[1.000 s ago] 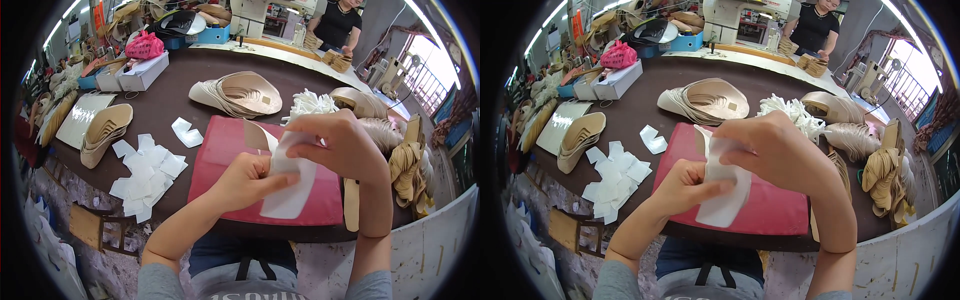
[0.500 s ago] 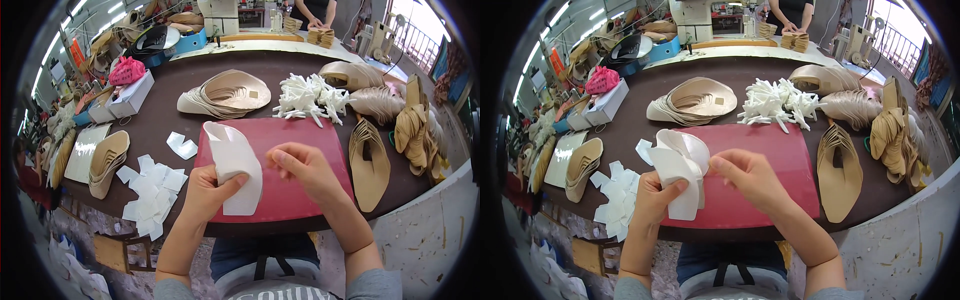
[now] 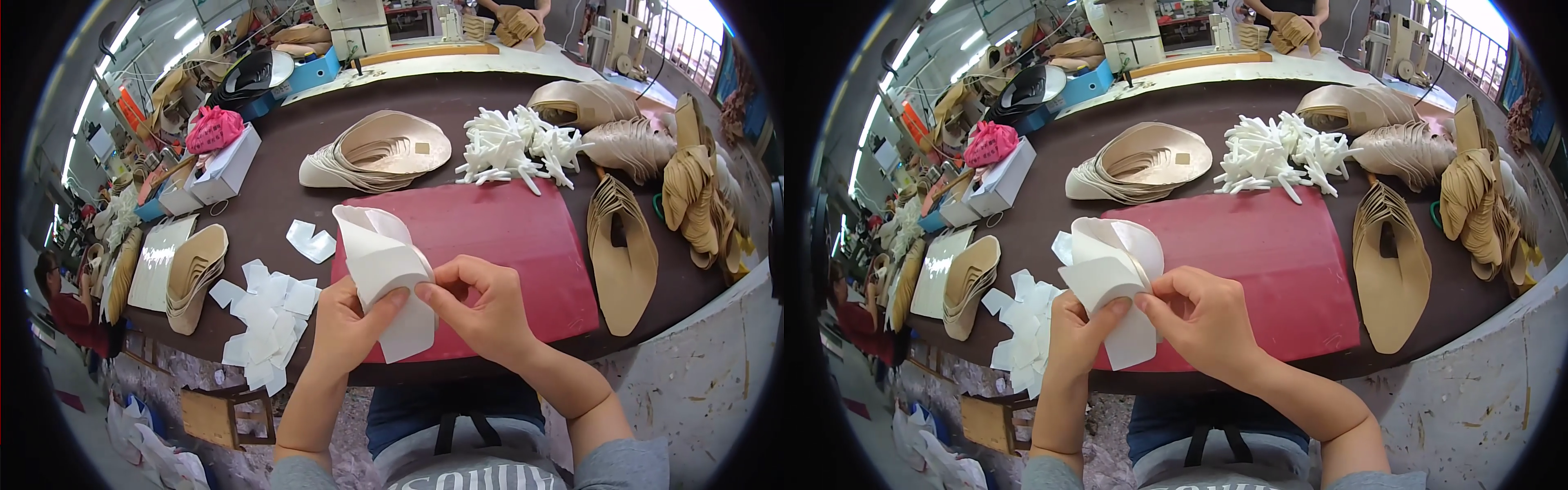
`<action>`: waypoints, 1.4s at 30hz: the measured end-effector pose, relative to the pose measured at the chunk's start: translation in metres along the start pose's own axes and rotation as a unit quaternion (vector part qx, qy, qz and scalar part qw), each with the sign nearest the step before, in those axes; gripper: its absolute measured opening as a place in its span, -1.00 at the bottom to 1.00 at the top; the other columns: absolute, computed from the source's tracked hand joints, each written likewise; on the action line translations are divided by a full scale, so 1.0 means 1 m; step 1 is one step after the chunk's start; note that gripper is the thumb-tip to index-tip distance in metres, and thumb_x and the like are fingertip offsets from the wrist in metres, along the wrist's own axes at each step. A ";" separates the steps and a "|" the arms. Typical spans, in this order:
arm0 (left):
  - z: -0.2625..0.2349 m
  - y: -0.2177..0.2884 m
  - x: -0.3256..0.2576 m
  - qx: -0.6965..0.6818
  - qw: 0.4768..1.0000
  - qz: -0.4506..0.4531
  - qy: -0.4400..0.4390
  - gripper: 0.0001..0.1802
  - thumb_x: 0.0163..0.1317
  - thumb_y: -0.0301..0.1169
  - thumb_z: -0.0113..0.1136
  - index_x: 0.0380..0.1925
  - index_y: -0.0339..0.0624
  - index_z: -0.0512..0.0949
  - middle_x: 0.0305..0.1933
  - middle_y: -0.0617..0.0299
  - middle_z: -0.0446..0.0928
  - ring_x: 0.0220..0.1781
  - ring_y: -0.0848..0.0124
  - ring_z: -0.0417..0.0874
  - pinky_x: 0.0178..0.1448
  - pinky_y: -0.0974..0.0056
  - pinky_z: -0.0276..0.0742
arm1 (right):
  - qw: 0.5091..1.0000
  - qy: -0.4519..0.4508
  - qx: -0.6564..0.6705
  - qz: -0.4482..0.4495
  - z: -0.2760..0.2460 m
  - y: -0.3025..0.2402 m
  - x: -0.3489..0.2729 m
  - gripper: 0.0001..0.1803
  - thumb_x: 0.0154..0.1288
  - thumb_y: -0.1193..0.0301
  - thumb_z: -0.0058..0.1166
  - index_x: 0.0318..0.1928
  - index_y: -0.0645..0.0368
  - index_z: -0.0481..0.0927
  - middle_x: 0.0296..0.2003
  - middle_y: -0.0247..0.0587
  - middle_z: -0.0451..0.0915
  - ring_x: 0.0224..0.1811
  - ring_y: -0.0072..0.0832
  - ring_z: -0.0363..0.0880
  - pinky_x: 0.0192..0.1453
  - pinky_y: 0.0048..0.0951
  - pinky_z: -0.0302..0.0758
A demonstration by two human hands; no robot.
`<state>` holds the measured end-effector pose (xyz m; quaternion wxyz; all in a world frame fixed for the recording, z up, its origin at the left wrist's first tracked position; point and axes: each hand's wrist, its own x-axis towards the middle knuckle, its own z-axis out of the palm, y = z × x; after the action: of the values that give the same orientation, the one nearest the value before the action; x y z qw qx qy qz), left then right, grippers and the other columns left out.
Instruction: Assembling shoe components by folding white lining materials and inserting them into shoe uppers at a factory workbench.
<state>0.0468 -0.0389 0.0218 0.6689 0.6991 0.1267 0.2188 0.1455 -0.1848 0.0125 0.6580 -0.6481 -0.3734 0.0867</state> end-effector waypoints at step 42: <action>-0.017 0.006 -0.025 0.122 0.989 0.036 0.071 -0.84 0.16 -0.48 0.23 -0.26 -0.29 0.65 -0.50 0.25 0.63 -0.58 0.54 0.50 -0.53 0.50 0.32 | 0.952 -0.025 0.231 0.201 0.006 0.036 -0.001 -0.78 0.33 0.45 0.12 -0.46 0.31 0.62 -0.68 -0.42 0.43 -0.65 -0.64 0.26 -0.54 -0.63 0.21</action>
<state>0.0164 -0.0362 0.0249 0.5596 0.7623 0.1742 0.2745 0.1545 -0.1759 -0.0221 0.7492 -0.5375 -0.2215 0.3174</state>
